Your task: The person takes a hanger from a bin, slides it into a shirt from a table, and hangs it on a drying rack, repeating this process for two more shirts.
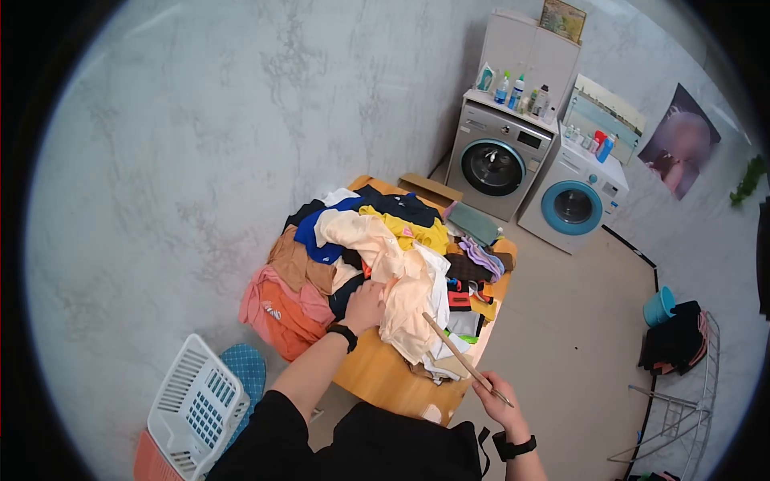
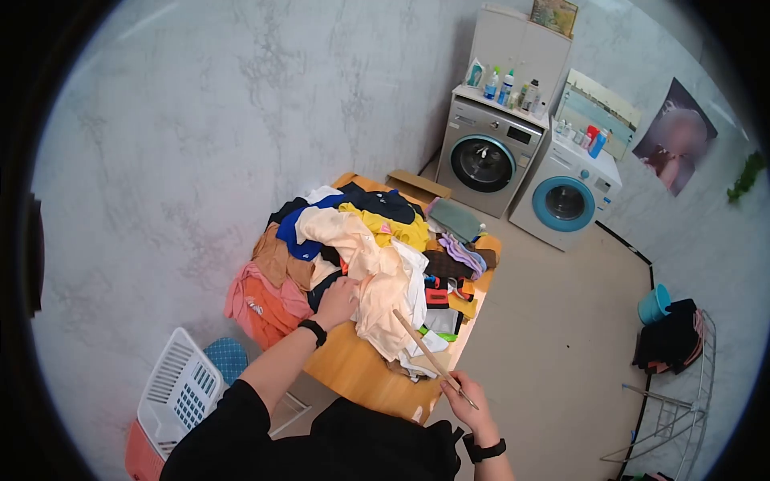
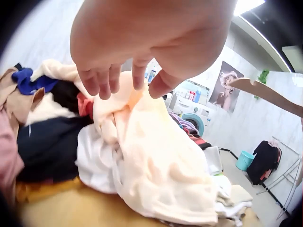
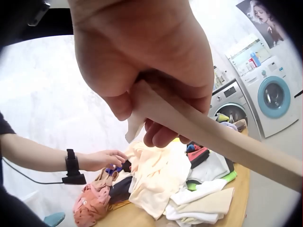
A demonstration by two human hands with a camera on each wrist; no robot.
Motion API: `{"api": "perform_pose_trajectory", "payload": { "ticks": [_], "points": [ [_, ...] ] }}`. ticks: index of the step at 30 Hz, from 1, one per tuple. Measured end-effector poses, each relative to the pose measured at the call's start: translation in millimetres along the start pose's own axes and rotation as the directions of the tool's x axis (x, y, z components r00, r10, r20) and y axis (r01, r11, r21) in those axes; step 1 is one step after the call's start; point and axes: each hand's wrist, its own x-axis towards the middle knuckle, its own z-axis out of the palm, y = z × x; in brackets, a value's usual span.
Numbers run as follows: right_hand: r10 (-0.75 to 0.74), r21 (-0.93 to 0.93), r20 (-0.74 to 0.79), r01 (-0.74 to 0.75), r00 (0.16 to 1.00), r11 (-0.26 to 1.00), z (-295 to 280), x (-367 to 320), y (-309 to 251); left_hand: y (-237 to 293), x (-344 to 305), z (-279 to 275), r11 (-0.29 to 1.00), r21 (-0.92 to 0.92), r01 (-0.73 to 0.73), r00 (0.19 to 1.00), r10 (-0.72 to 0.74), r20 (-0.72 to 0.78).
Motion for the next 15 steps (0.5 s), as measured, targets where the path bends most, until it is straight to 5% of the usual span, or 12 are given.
{"api": "perform_pose_trajectory", "payload": {
  "ticks": [3, 6, 10, 15],
  "points": [
    [0.050, -0.065, -0.093, -0.056, 0.994, 0.996, 8, 13, -19, -27, 63, -15, 0.983, 0.108, -0.146, 0.979, 0.160, -0.127],
    [0.089, -0.019, -0.161, -0.093, 0.983, 0.995, 29, 18, -38, -56, 122, -32, 0.979, 0.115, -0.167, 0.986, 0.165, 0.032],
    [0.229, -0.046, -0.173, -0.240, 0.958, 0.970, 56, 5, -51, -94, 182, -24, 0.909, 0.253, -0.332, 0.929, 0.362, -0.079],
    [0.391, 0.002, -0.180, -0.398, 0.902, 0.918, 63, -28, -54, -85, 208, -43, 0.914, 0.307, -0.265, 0.932, 0.162, 0.323]
  ]
}}
